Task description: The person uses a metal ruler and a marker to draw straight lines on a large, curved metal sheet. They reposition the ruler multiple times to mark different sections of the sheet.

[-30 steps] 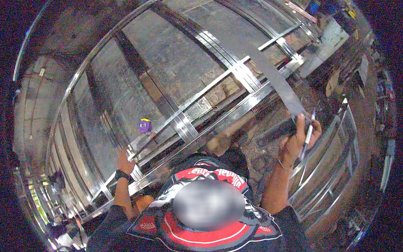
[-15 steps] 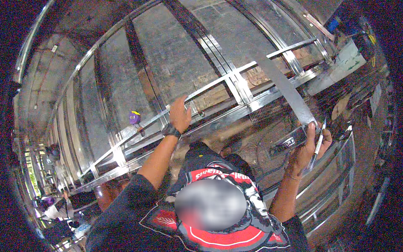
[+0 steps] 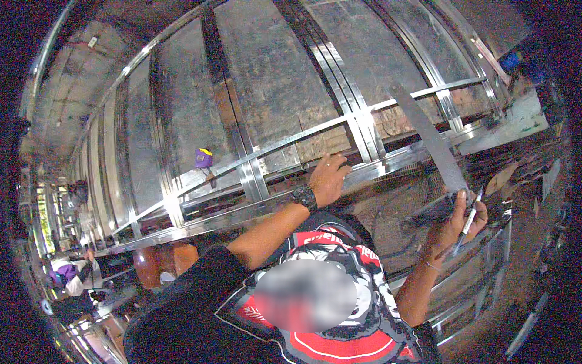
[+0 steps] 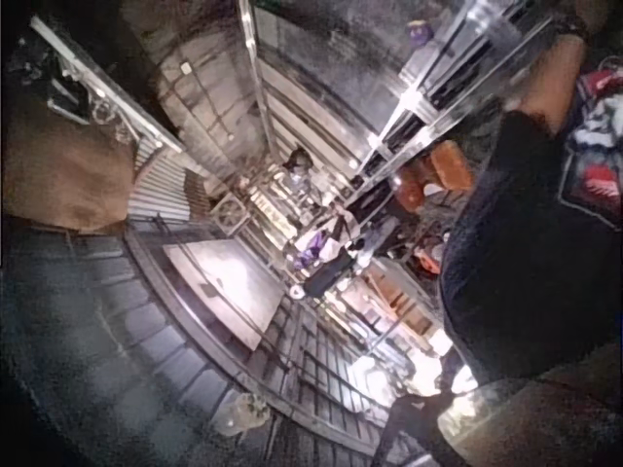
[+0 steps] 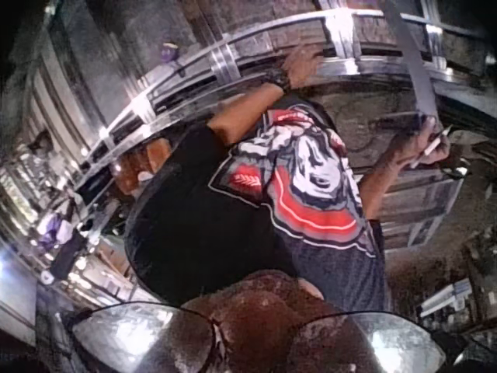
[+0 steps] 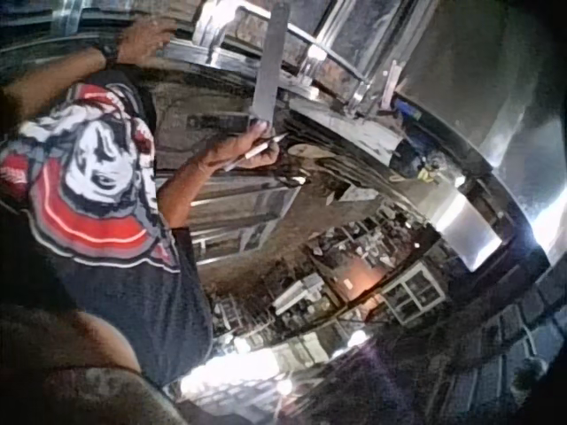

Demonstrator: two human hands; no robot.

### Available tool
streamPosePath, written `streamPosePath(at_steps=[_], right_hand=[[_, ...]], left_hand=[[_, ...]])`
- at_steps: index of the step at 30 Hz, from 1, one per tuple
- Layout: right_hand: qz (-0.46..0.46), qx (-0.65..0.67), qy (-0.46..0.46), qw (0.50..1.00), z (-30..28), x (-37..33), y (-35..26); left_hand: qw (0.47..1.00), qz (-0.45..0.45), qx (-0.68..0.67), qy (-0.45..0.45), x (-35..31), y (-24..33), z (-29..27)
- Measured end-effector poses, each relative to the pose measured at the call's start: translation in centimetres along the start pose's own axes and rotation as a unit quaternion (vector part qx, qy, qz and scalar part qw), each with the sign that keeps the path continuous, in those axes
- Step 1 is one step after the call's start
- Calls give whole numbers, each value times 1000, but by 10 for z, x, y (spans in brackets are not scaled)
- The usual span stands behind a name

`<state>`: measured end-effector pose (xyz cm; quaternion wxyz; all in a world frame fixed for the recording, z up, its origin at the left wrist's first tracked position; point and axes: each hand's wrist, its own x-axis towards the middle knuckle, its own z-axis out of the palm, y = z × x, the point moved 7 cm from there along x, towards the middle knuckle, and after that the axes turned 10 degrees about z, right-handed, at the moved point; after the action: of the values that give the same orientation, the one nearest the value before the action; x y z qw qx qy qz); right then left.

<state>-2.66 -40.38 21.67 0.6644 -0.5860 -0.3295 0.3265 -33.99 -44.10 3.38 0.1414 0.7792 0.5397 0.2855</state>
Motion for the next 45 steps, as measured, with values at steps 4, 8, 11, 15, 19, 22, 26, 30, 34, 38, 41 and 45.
streamPosePath(at_steps=[4,8,11,15,19,22,26,30,34,38,41,45], right_hand=[[-20,-15,3,1000,16,6,6],[-22,-3,-11,1000,44,10,11],[-42,-18,-8,999,66,3,6],[-33,40,-36,998,82,0,7],[-3,54,-15,998,80,2,14],[1,50,-8,999,72,7,22],[5,58,0,998,68,11,28],[-8,50,7,999,60,18,26],[4,59,4,998,65,17,26],[19,68,-4,997,65,15,29],[3,65,-23,998,70,16,33],[-16,44,-49,998,94,27,41]], left_hand=[[999,-43,-30,11,14,-18,-17],[994,-58,87,21,32,-53,-47],[990,-69,121,34,54,-84,-56],[985,-117,121,-43,59,-125,-51],[985,-46,135,-94,28,-141,-45],[987,-20,132,-86,18,-142,-43],[992,-70,79,-69,19,-162,-47],[982,-162,-85,-49,34,-174,-63],[969,-204,-115,-82,30,-200,-57],[950,-223,-204,-74,28,-208,-51],[954,-184,-230,-52,26,-209,-51],[922,-236,-294,-91,26,-205,-43]])
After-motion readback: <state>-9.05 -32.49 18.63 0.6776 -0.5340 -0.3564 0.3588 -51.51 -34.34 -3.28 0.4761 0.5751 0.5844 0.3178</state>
